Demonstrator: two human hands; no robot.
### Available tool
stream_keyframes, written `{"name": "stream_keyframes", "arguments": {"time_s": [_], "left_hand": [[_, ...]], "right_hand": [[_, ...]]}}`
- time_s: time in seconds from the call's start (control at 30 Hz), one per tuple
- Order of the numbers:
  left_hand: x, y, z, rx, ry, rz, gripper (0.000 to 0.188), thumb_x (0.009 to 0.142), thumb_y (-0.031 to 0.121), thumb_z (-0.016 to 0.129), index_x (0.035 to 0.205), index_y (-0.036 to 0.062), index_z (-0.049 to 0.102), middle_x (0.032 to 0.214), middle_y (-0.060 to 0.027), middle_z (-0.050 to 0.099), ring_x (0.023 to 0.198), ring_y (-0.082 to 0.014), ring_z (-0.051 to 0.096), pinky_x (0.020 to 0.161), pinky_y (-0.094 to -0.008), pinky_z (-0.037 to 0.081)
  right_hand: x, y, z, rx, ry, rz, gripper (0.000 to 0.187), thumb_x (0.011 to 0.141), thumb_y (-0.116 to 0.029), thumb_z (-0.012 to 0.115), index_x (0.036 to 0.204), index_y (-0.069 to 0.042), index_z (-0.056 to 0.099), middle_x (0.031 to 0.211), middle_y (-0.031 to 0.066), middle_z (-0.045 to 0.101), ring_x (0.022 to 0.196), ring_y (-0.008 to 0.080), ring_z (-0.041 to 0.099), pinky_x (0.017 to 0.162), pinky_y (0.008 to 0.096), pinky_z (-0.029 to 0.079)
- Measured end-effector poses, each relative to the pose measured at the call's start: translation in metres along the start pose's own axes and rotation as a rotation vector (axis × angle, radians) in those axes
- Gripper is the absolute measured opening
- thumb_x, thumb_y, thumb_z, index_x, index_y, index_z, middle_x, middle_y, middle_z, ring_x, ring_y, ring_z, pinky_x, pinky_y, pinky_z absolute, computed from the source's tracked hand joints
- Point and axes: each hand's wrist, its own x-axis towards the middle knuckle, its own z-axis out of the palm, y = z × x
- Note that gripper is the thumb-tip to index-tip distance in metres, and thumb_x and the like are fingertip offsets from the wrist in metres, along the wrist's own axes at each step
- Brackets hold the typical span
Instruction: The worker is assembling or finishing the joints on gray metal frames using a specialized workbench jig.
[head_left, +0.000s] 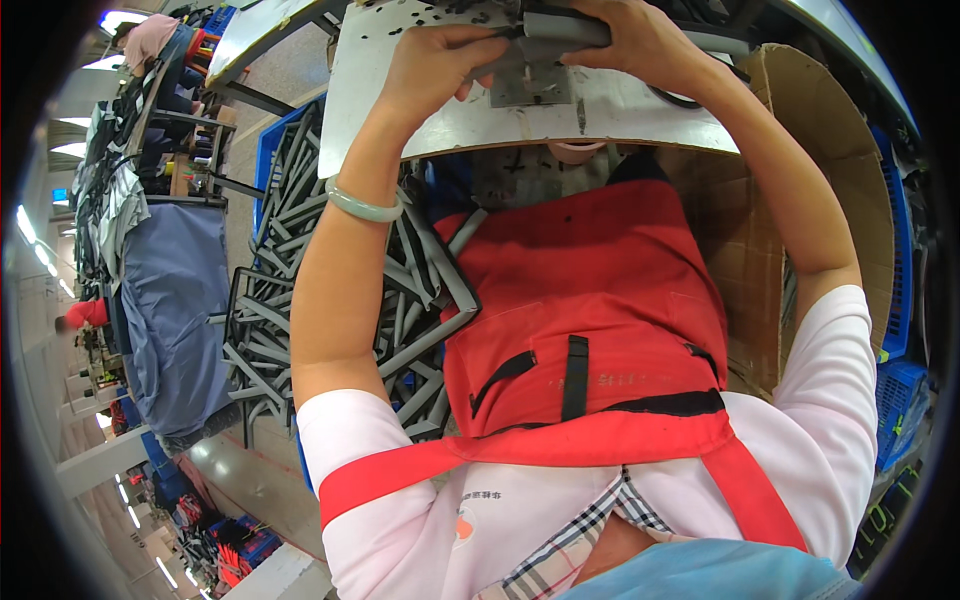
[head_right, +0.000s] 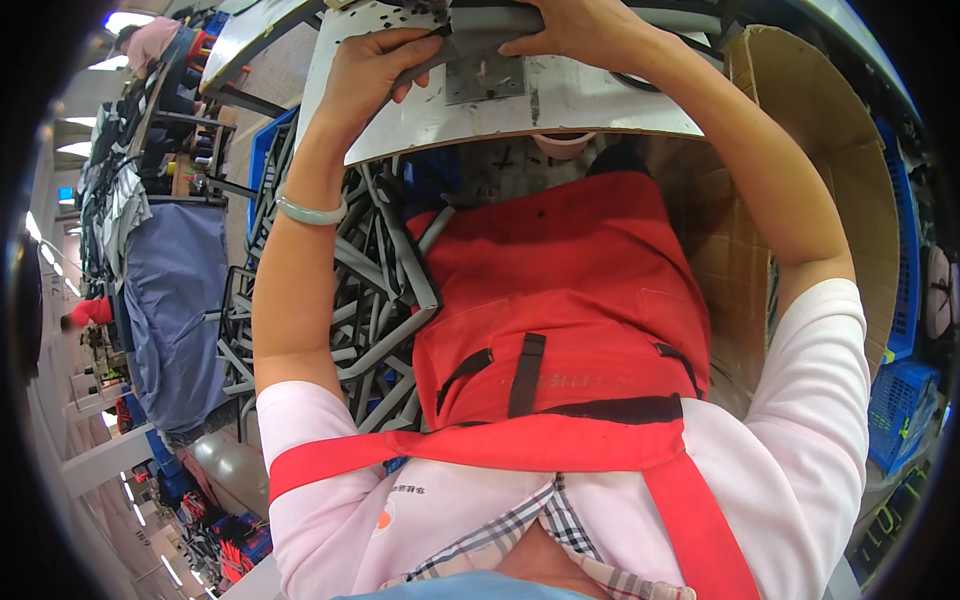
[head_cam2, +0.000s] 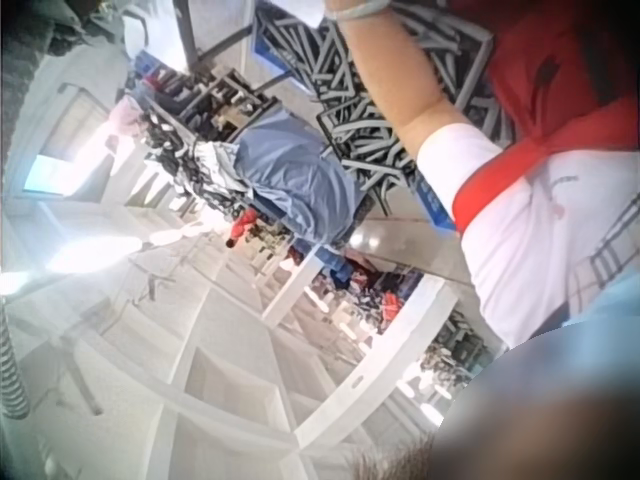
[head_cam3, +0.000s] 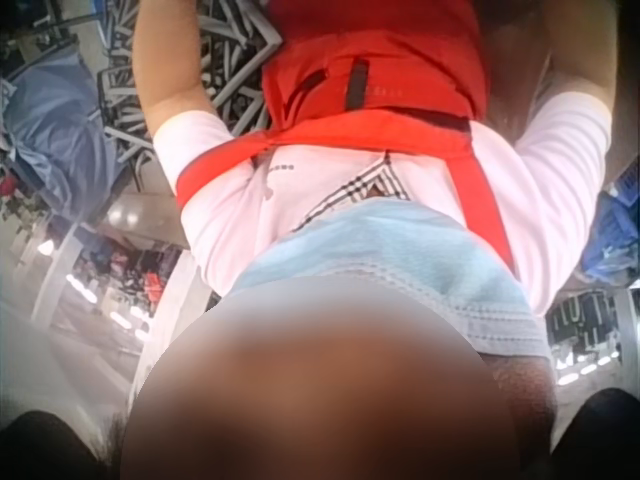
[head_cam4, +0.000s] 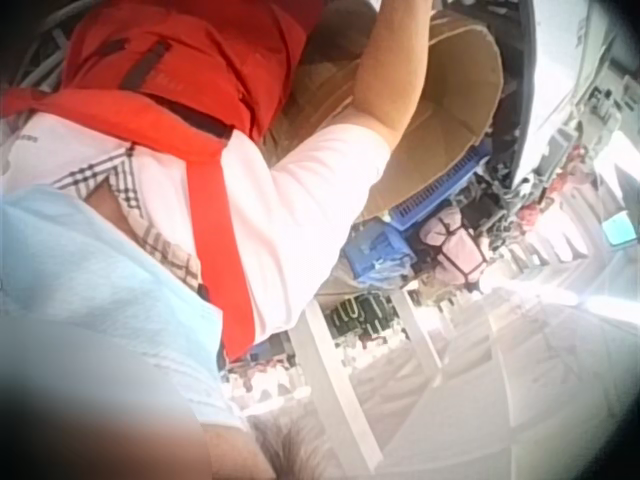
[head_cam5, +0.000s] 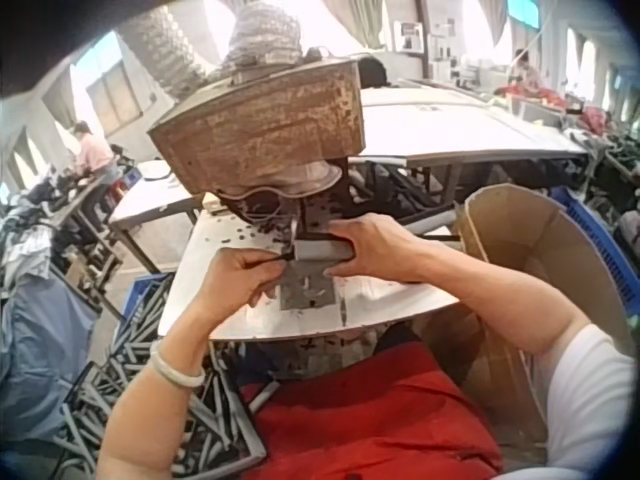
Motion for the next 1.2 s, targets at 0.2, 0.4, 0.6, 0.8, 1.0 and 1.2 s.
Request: {"name": "stream_keyframes", "arguments": {"time_s": [0.2,0.4,0.6,0.8,1.0,1.2], "left_hand": [[0.028,-0.019,-0.007,0.003,-0.008,0.075,0.032,0.092,0.025,0.066,0.108,-0.0019,0.071,0.072,-0.0068,0.065,0.055,-0.0082,0.050,0.053,-0.0238,0.041],[0.011,-0.001,-0.003,-0.219,0.072,-0.075,0.025,0.095,0.014,0.061,0.103,-0.0085,0.069,0.071,-0.0092,0.066,0.054,-0.0122,0.055,0.047,-0.0253,0.042],[-0.016,0.002,-0.023,0.314,0.134,0.009,0.024,0.088,0.019,0.067,0.095,-0.0040,0.072,0.076,-0.0088,0.069,0.065,-0.0151,0.061,0.060,-0.0302,0.048],[-0.024,0.054,0.053,0.190,-0.206,0.124,0.022,0.087,0.019,0.068,0.093,-0.0024,0.071,0.071,-0.0092,0.067,0.064,-0.0141,0.057,0.063,-0.0305,0.048],[-0.058,-0.029,-0.013,0.204,-0.124,0.071,0.037,0.094,0.038,0.055,0.098,0.0057,0.073,0.083,-0.0055,0.071,0.075,-0.0160,0.062,0.073,-0.0316,0.049],[-0.111,-0.023,-0.016,-0.205,-0.495,-0.313,0.046,0.096,0.042,0.060,0.103,-0.0020,0.071,0.087,-0.0072,0.071,0.079,-0.0130,0.065,0.082,-0.0269,0.050]], "right_hand": [[0.018,0.011,0.005,-0.047,0.040,0.011,0.059,0.076,-0.042,0.077,0.107,0.005,0.061,0.095,0.0246,0.066,0.089,0.0399,0.065,0.074,0.0436,0.051],[-0.002,0.014,0.002,-0.039,0.160,0.032,0.058,0.075,-0.038,0.079,0.108,0.006,0.060,0.094,0.0258,0.066,0.088,0.0391,0.066,0.074,0.0430,0.051],[-0.039,-0.039,0.025,-0.056,0.118,-0.140,0.042,0.071,-0.017,0.077,0.108,-0.002,0.062,0.108,0.0165,0.064,0.103,0.0348,0.061,0.089,0.0389,0.050],[-0.054,-0.136,0.124,-0.348,0.142,-0.667,0.018,0.079,-0.017,0.059,0.092,-0.005,0.063,0.100,0.0102,0.066,0.103,0.0237,0.061,0.092,0.0362,0.049],[-0.043,-0.080,0.049,-0.098,0.172,-0.475,0.033,0.071,-0.007,0.070,0.101,-0.007,0.058,0.097,0.0108,0.062,0.097,0.0295,0.062,0.084,0.0420,0.048],[-0.068,-0.059,0.004,-0.299,-0.031,-0.395,0.026,0.073,-0.011,0.070,0.094,-0.006,0.054,0.098,0.0107,0.062,0.106,0.0294,0.054,0.095,0.0394,0.038]]}}
